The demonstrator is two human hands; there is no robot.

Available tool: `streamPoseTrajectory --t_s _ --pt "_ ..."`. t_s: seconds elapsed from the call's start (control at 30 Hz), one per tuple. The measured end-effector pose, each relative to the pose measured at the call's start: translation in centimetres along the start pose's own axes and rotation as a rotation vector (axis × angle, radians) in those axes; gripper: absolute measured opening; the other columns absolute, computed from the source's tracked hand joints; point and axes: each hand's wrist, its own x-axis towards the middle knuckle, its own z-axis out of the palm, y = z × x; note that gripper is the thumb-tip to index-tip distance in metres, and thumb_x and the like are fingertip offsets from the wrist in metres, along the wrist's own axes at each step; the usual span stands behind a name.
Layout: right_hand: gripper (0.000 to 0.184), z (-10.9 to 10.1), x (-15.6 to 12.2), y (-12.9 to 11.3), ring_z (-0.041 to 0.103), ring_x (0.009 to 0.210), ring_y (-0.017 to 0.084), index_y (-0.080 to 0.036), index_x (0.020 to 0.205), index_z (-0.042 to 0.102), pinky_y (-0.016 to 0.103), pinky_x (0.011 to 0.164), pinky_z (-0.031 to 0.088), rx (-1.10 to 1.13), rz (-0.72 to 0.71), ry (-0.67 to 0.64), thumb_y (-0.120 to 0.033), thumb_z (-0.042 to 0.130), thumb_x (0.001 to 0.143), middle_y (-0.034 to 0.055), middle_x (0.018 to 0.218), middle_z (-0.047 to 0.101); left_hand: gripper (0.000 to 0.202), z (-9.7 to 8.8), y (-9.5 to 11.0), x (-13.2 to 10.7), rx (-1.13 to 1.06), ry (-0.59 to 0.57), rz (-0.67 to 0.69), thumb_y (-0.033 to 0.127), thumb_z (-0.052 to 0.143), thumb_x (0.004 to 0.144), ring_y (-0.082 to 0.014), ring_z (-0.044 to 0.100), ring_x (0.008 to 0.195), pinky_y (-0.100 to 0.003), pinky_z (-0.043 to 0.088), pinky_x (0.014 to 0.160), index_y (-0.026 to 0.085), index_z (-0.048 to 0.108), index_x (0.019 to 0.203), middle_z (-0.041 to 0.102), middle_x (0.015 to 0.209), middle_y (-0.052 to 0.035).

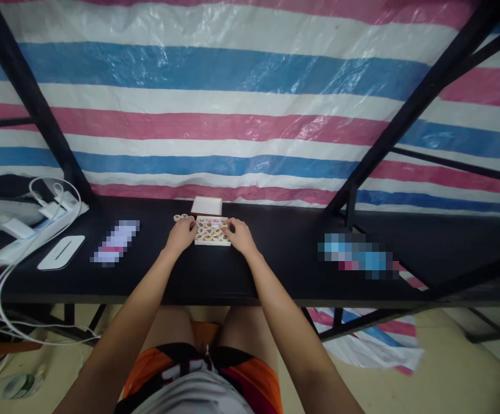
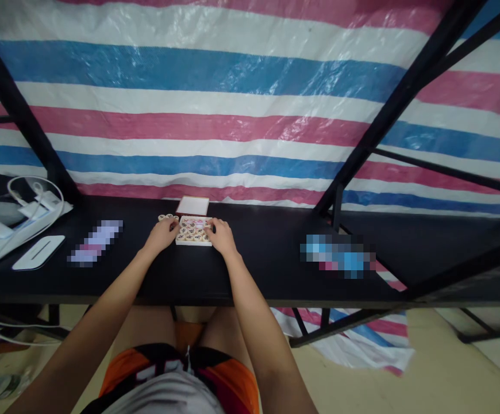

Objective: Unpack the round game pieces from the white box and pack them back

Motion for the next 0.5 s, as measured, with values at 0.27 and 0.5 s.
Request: streamPoseTrajectory --t_s 0.27,0.5 --pt "0.014 -0.16 -0.05 -0.57 0.058 0.089 0.021 -0.021 0.092 0.065 0.035 0.086 0.043 0.020 0.029 -0.001 -0.026 0.056 0.083 0.0048 0.094 0.067 0.012 0.43 -0.09 0.09 -0.048 -0.064 -0.034 0.027 0.051 0.082 -0.0180 0.060 0.072 -0.026 0.040 0.062 0.021 0.061 0.085 0.067 0.084 -0.0036" --pt "0.017 0.17 -0.11 -0.59 0.059 0.090 0.022 -0.022 0.090 0.069 0.036 0.088 0.043 -0.004 0.000 -0.048 -0.025 0.053 0.086 0.0058 0.093 0.069 0.014 0.44 -0.14 0.20 -0.048 -0.069 -0.035 0.028 0.051 0.082 -0.0187 0.060 0.071 -0.027 0.041 0.064 0.022 0.062 0.085 0.066 0.083 -0.0034"
